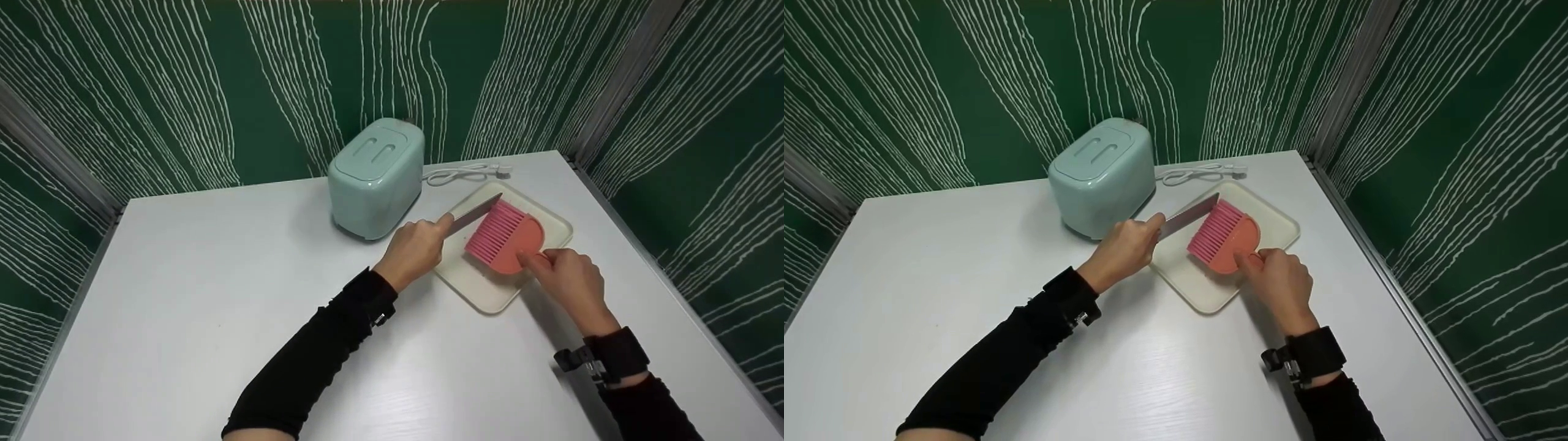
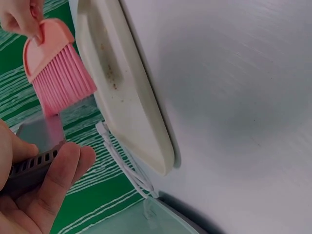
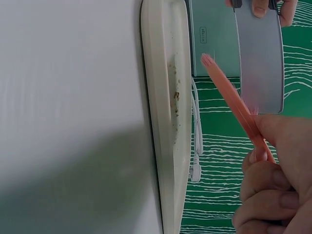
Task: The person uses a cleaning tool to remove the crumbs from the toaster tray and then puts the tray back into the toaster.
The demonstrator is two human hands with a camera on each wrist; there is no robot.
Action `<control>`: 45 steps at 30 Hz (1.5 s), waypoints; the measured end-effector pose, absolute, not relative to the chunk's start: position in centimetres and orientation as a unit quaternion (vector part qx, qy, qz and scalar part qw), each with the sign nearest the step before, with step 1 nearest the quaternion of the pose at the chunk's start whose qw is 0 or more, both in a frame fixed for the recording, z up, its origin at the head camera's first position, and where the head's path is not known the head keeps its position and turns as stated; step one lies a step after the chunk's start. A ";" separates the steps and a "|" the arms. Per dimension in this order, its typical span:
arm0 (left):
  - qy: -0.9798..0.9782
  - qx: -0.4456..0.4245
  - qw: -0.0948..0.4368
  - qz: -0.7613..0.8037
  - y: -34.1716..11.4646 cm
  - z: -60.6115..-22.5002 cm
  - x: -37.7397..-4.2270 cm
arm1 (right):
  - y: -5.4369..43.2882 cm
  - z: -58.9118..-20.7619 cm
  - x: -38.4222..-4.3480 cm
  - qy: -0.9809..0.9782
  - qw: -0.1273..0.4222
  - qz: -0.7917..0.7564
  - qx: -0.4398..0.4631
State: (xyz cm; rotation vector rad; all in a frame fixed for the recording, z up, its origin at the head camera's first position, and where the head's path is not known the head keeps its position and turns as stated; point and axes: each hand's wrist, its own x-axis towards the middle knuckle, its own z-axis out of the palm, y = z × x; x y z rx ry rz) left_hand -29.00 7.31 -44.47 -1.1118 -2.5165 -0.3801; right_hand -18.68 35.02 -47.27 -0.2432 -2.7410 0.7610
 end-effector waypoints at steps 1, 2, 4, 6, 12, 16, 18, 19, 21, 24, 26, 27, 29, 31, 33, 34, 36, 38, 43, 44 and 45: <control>-0.891 -0.393 0.181 -0.134 7.3 -44.5 -29.0 | 35.0 -47.3 -18.7 -0.951 0.140 0.264 -0.084; -0.892 -0.393 0.181 -0.134 7.3 -44.5 -29.0 | 35.0 -47.3 -18.6 -0.951 0.136 0.265 -0.084; -0.893 -0.391 0.179 -0.132 7.3 -44.5 -29.0 | 35.0 -47.3 -18.6 -0.951 0.132 0.265 -0.084; -0.894 -0.390 0.176 -0.132 7.3 -44.5 -29.0 | 35.0 -47.2 -18.6 -0.951 0.128 0.267 -0.084; -0.894 -0.392 0.173 -0.135 7.2 -44.7 -28.9 | 35.0 -46.7 -18.6 -0.947 0.155 0.269 -0.085; -0.893 -0.392 0.174 -0.137 7.1 -44.8 -29.0 | 34.9 -46.4 -18.7 -0.942 0.190 0.263 -0.085; -0.893 -0.391 0.174 -0.136 7.1 -44.8 -29.0 | 34.9 -46.4 -18.8 -0.942 0.197 0.260 -0.083; -0.894 -0.391 0.173 -0.136 7.1 -44.7 -29.0 | 35.0 -46.4 -18.8 -0.942 0.198 0.259 -0.083; -0.894 -0.392 0.173 -0.134 7.1 -44.7 -29.0 | 35.1 -46.6 -18.8 -0.943 0.198 0.256 -0.082; -0.892 -0.396 0.172 -0.135 7.1 -44.5 -29.0 | 35.3 -46.8 -18.8 -0.945 0.196 0.251 -0.080; -0.891 -0.398 0.171 -0.136 7.1 -44.5 -29.0 | 35.5 -46.8 -18.8 -0.945 0.194 0.251 -0.079; -0.890 -0.399 0.172 -0.136 7.1 -44.4 -29.0 | 35.5 -46.8 -18.8 -0.945 0.193 0.250 -0.079; -0.890 -0.400 0.173 -0.135 7.1 -44.4 -29.0 | 35.5 -46.9 -18.8 -0.945 0.190 0.252 -0.081; -0.889 -0.402 0.173 -0.134 7.0 -44.4 -29.0 | 35.5 -46.9 -18.8 -0.945 0.184 0.256 -0.083; -0.889 -0.402 0.173 -0.131 6.9 -44.4 -28.9 | 35.4 -46.9 -18.8 -0.945 0.177 0.262 -0.085; -0.889 -0.403 0.173 -0.129 6.9 -44.3 -28.9 | 35.3 -46.9 -18.9 -0.944 0.174 0.266 -0.085; -0.889 -0.404 0.174 -0.129 6.9 -44.2 -28.9 | 35.3 -47.0 -18.8 -0.945 0.167 0.270 -0.084; -0.887 -0.406 0.176 -0.131 6.9 -44.0 -29.0 | 35.2 -47.0 -18.8 -0.945 0.162 0.274 -0.082; -0.884 -0.410 0.174 -0.140 6.9 -43.5 -29.0 | 35.3 -46.9 -18.7 -0.947 0.149 0.273 -0.078; -0.884 -0.410 0.174 -0.139 6.9 -43.5 -29.0 | 35.2 -46.9 -18.7 -0.948 0.146 0.273 -0.078; -0.884 -0.410 0.174 -0.138 6.9 -43.5 -29.0 | 35.2 -46.9 -18.7 -0.948 0.142 0.275 -0.078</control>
